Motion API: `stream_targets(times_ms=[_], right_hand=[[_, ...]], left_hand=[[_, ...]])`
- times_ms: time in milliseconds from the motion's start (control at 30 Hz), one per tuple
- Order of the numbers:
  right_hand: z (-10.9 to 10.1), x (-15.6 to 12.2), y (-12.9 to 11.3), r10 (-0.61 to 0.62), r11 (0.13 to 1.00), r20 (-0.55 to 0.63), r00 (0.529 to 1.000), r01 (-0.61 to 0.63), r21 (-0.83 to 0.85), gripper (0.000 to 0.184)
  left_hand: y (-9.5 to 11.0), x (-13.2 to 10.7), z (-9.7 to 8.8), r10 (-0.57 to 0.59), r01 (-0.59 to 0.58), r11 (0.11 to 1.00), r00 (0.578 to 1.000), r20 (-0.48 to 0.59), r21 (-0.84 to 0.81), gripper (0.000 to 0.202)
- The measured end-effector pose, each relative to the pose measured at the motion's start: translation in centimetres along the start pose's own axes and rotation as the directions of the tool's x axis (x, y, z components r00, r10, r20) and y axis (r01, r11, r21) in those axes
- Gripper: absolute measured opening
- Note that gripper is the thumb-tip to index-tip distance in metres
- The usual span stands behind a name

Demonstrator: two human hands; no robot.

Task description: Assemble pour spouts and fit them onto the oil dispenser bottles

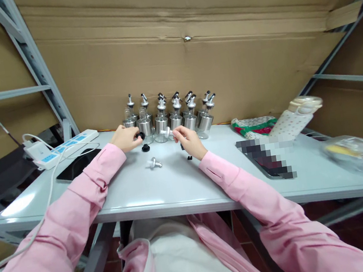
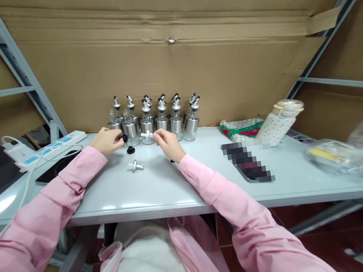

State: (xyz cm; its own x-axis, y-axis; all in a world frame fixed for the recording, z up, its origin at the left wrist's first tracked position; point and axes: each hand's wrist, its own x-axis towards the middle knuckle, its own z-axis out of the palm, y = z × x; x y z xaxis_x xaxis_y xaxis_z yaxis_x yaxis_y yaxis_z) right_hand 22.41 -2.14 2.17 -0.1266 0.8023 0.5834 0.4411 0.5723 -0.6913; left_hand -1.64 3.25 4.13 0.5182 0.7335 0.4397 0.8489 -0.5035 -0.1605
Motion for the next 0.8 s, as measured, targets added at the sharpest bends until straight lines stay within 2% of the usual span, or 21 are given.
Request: stream_targets(times_ms=[100, 200, 333, 533, 700, 800], right_hand=[[0.2, -0.1, -0.2, -0.019, 1.000, 0.011, 1.000, 0.019, 0.007, 0.025], [0.2, -0.1, -0.3, -0.029, 1.000, 0.014, 0.999, 0.029, 0.005, 0.024], [0.2, 0.0, -0.4, -0.030, 1.000, 0.003, 1.000, 0.030, -0.009, 0.022], [0.2, -0.2, -0.7, -0.028, 1.000, 0.007, 1.000, 0.028, -0.007, 0.020], [0.2, -0.2, -0.6, -0.028, 0.999, 0.011, 1.000, 0.029, -0.034, 0.018], [0.2, -0.1, -0.2, -0.095, 0.995, 0.032, 0.995, 0.096, -0.040, 0.010]], left_hand=[[-0.1, -0.1, 0.8, -0.013, -0.008, 0.997, 0.967, 0.256, 0.079, 0.022], [-0.1, -0.2, 1.2, -0.046, 0.006, 0.994, 0.930, 0.364, 0.109, 0.024], [-0.2, -0.2, 1.5, -0.049, 0.009, 0.994, 0.930, 0.365, 0.110, 0.027], [-0.7, -0.2, 2.0, -0.074, 0.032, 0.990, 0.947, 0.312, 0.139, 0.026], [-1.1, -0.1, 2.6, 0.015, -0.039, 0.995, 0.969, 0.246, 0.092, 0.025], [-1.0, 0.0, 2.4, 0.061, -0.081, 0.993, 0.972, 0.227, 0.080, 0.023]])
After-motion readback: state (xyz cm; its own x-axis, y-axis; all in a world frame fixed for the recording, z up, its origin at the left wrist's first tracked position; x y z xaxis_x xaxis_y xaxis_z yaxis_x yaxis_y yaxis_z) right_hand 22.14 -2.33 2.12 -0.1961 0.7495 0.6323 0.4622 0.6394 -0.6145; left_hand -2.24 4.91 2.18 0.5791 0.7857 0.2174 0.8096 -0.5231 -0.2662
